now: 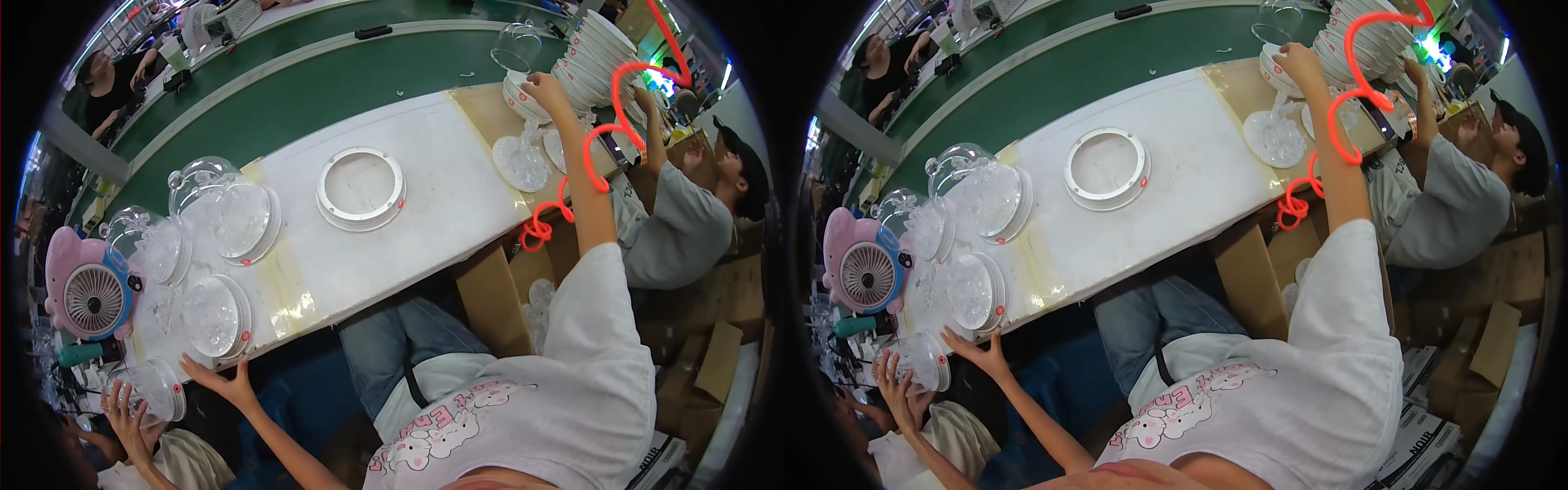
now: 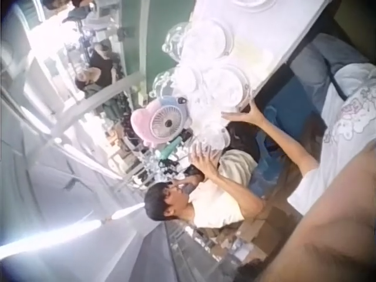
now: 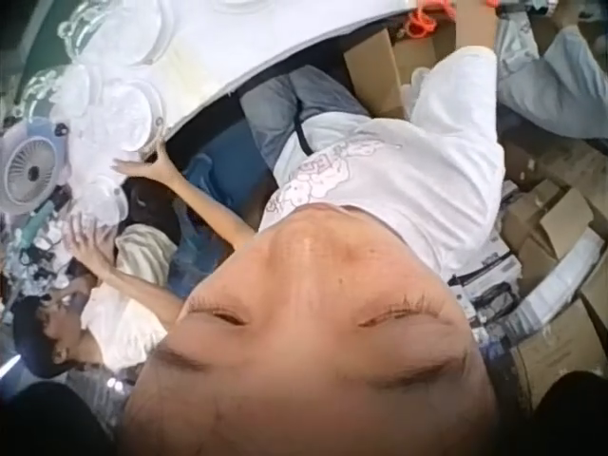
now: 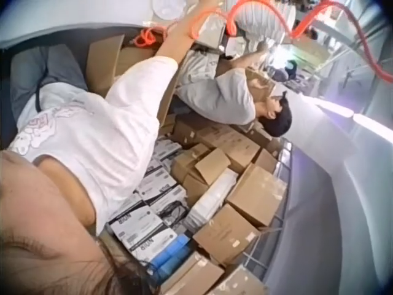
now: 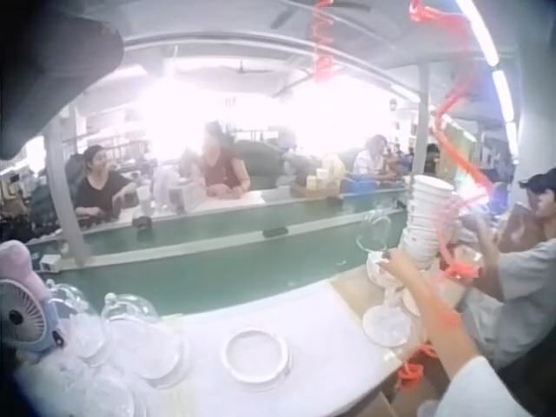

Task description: Assembling decorative light fixtures by cleaning components with an air duster and placing glass domes onto bases.

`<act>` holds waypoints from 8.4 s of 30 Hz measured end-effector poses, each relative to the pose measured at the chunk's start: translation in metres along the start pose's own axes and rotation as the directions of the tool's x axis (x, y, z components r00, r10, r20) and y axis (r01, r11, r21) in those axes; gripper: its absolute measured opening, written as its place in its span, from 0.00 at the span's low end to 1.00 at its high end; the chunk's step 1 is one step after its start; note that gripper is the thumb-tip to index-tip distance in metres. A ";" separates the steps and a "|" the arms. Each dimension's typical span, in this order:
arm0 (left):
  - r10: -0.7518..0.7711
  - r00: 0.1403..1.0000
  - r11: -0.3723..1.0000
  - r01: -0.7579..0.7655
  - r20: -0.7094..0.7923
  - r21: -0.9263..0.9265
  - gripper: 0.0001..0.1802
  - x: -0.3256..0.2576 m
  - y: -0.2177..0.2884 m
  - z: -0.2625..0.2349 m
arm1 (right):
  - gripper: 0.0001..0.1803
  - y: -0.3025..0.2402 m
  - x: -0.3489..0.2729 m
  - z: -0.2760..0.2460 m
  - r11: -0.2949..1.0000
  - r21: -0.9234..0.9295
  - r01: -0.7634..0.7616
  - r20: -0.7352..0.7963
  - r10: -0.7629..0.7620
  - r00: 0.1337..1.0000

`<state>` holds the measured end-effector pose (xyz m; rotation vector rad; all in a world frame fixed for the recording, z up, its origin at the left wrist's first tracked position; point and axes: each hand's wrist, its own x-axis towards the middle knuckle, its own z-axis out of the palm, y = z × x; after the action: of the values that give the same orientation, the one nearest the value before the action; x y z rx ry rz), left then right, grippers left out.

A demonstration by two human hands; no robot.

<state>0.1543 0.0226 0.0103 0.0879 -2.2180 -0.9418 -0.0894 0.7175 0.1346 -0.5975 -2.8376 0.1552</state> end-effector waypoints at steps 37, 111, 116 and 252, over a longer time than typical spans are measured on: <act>0.189 0.787 0.875 0.137 0.588 -0.465 0.51 0.040 0.126 0.182 | 0.12 -0.188 -0.120 -0.056 0.515 0.662 0.545 -0.008 -0.722 0.692; 0.094 0.784 0.830 0.278 0.613 -0.484 0.51 0.036 0.138 0.190 | 0.13 0.032 -0.012 0.027 0.818 0.551 0.164 -0.397 0.084 0.914; 0.108 0.784 0.840 0.257 0.611 -0.478 0.50 0.039 0.136 0.185 | 0.15 -0.012 -0.058 0.024 0.184 0.978 0.094 -0.140 0.254 0.957; 0.269 0.806 0.867 0.036 0.527 -0.497 0.43 -0.001 0.243 0.291 | 0.10 -0.112 -0.104 -0.011 0.675 0.534 0.509 -0.086 -0.555 0.827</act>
<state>0.0189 0.3758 0.0285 -0.6629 -2.3913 -1.5895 -0.0370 0.5732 0.1400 0.3773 -2.7053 0.8467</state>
